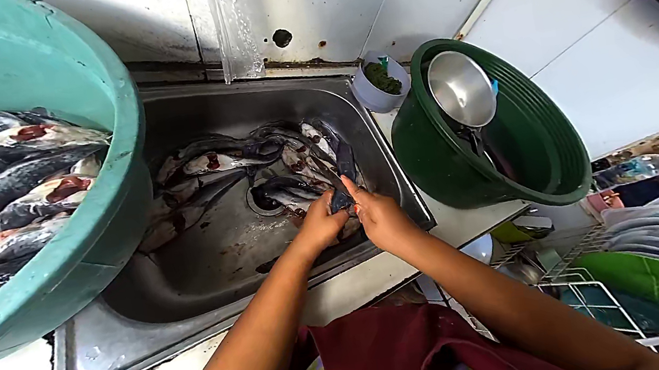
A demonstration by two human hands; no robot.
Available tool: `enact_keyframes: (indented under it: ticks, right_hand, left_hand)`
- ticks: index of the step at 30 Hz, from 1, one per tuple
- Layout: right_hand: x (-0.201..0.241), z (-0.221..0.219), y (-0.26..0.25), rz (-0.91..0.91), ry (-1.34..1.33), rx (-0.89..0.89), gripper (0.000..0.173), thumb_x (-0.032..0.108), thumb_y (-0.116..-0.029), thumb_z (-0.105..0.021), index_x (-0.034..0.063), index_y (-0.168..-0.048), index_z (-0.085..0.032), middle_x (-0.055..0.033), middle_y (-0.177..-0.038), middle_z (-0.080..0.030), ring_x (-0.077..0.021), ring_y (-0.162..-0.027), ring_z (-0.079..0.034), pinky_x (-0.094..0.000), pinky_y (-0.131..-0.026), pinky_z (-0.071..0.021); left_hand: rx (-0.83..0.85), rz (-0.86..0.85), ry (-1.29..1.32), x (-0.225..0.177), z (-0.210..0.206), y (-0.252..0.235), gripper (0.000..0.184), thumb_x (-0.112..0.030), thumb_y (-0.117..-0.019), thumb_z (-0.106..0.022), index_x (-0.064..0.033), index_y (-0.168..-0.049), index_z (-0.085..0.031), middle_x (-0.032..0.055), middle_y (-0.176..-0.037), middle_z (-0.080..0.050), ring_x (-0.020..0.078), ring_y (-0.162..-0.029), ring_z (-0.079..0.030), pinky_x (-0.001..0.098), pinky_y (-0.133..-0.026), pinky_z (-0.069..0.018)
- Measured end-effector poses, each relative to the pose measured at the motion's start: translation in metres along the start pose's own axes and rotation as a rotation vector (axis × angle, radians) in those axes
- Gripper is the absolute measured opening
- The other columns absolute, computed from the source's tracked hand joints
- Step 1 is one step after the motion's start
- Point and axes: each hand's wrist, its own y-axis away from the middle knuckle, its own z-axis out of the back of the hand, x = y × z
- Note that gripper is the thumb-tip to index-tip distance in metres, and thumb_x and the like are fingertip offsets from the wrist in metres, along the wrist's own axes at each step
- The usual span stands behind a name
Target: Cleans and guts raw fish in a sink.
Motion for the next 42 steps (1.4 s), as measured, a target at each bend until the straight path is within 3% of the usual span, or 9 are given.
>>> enact_keyframes:
  ticks: [3, 5, 10, 13, 18, 23, 28, 34, 42]
  right_hand:
    - [-0.016, 0.01, 0.01, 0.089, -0.153, -0.13, 0.054, 0.005, -0.1047, -0.044, 0.011, -0.159, -0.041, -0.0187, -0.103, -0.07, -0.0248, -0.084, -0.066, -0.0431, -0.083, -0.0553]
    - [-0.026, 0.015, 0.021, 0.056, -0.149, -0.147, 0.054, 0.008, -0.1058, -0.042, 0.0145, -0.16, -0.04, -0.0144, -0.096, -0.067, -0.0206, -0.079, -0.061, -0.0393, -0.078, -0.0537]
    - [-0.031, 0.013, 0.034, 0.01, 0.061, -0.073, 0.054, 0.013, -0.1067, -0.041, 0.017, -0.16, -0.039, -0.0178, -0.112, -0.07, -0.0265, -0.091, -0.068, -0.0442, -0.088, -0.0549]
    - [-0.028, 0.013, 0.038, 0.022, 0.174, -0.036, 0.053, 0.013, -0.107, -0.04, 0.0183, -0.16, -0.04, -0.0192, -0.121, -0.069, -0.0329, -0.101, -0.07, -0.0507, -0.091, -0.0556]
    - [-0.021, 0.022, 0.042, -0.022, 0.272, 0.073, 0.053, 0.015, -0.1085, -0.039, 0.0216, -0.161, -0.037, -0.0186, -0.124, -0.068, -0.0338, -0.108, -0.069, -0.0507, -0.095, -0.0545]
    - [-0.017, 0.022, 0.046, 0.005, 0.284, 0.098, 0.053, 0.015, -0.1082, -0.04, 0.0228, -0.161, -0.038, -0.0178, -0.122, -0.069, -0.0328, -0.105, -0.069, -0.0504, -0.092, -0.0554]
    - [-0.02, 0.019, 0.04, 0.011, 0.347, 0.028, 0.052, 0.016, -0.1082, -0.039, 0.023, -0.16, -0.04, -0.0168, -0.119, -0.069, -0.0324, -0.102, -0.07, -0.0492, -0.088, -0.0567]
    - [-0.001, 0.004, 0.019, -0.004, 0.341, -0.008, 0.059, 0.009, -0.1051, -0.043, 0.0205, -0.162, -0.035, -0.0203, -0.115, -0.069, -0.0354, -0.097, -0.071, -0.0513, -0.086, -0.057]
    - [0.003, 0.002, 0.017, 0.029, 0.268, -0.017, 0.061, 0.008, -0.1053, -0.042, 0.0203, -0.164, -0.03, -0.0199, -0.118, -0.069, -0.0348, -0.101, -0.07, -0.0512, -0.09, -0.0565]
  left_hand:
    - [0.037, -0.009, 0.246, -0.002, 0.001, 0.0, 0.03, -0.022, -0.0955, -0.051, -0.0061, -0.12, -0.058, 0.0003, -0.08, -0.057, 0.0077, -0.066, -0.053, 0.0261, -0.061, -0.0467]
    - [0.047, 0.061, 0.383, -0.004, 0.0, 0.0, 0.03, -0.028, -0.1059, -0.041, -0.0059, -0.12, -0.056, -0.0005, -0.077, -0.054, 0.0077, -0.061, -0.051, 0.0237, -0.058, -0.0453]
    - [0.0, 0.169, 0.468, -0.01, 0.003, -0.001, 0.036, -0.024, -0.1097, -0.026, -0.0067, -0.123, -0.055, 0.0029, -0.078, -0.057, 0.0102, -0.061, -0.054, 0.0245, -0.058, -0.0481]
    - [0.016, 0.167, 0.509, -0.011, 0.005, 0.0, 0.033, -0.02, -0.108, -0.027, -0.0072, -0.122, -0.054, 0.0029, -0.078, -0.059, 0.0103, -0.064, -0.058, 0.0241, -0.061, -0.0504]
    - [0.027, 0.192, 0.489, -0.009, 0.004, -0.002, 0.028, -0.018, -0.1052, -0.034, -0.0133, -0.127, -0.049, 0.0021, -0.08, -0.055, 0.0103, -0.064, -0.056, 0.025, -0.06, -0.0491]
    - [-0.018, 0.207, 0.421, -0.009, 0.004, -0.002, 0.041, -0.01, -0.1022, -0.04, -0.0155, -0.143, -0.043, 0.0034, -0.084, -0.055, 0.0109, -0.064, -0.052, 0.027, -0.058, -0.0456]
    - [0.002, 0.206, 0.417, -0.007, 0.005, -0.002, 0.045, -0.008, -0.1008, -0.037, -0.0138, -0.145, -0.042, 0.0038, -0.081, -0.055, 0.0111, -0.061, -0.051, 0.0266, -0.055, -0.0439]
    - [0.154, 0.101, 0.295, -0.006, -0.001, 0.004, 0.043, -0.007, -0.093, -0.039, -0.0085, -0.134, -0.051, 0.0032, -0.081, -0.056, 0.0103, -0.062, -0.05, 0.0279, -0.057, -0.0433]
    - [0.048, 0.063, 0.399, -0.006, 0.009, 0.002, 0.039, -0.004, -0.0916, -0.036, -0.0081, -0.127, -0.052, 0.0022, -0.077, -0.055, 0.0094, -0.059, -0.05, 0.0256, -0.054, -0.0424]
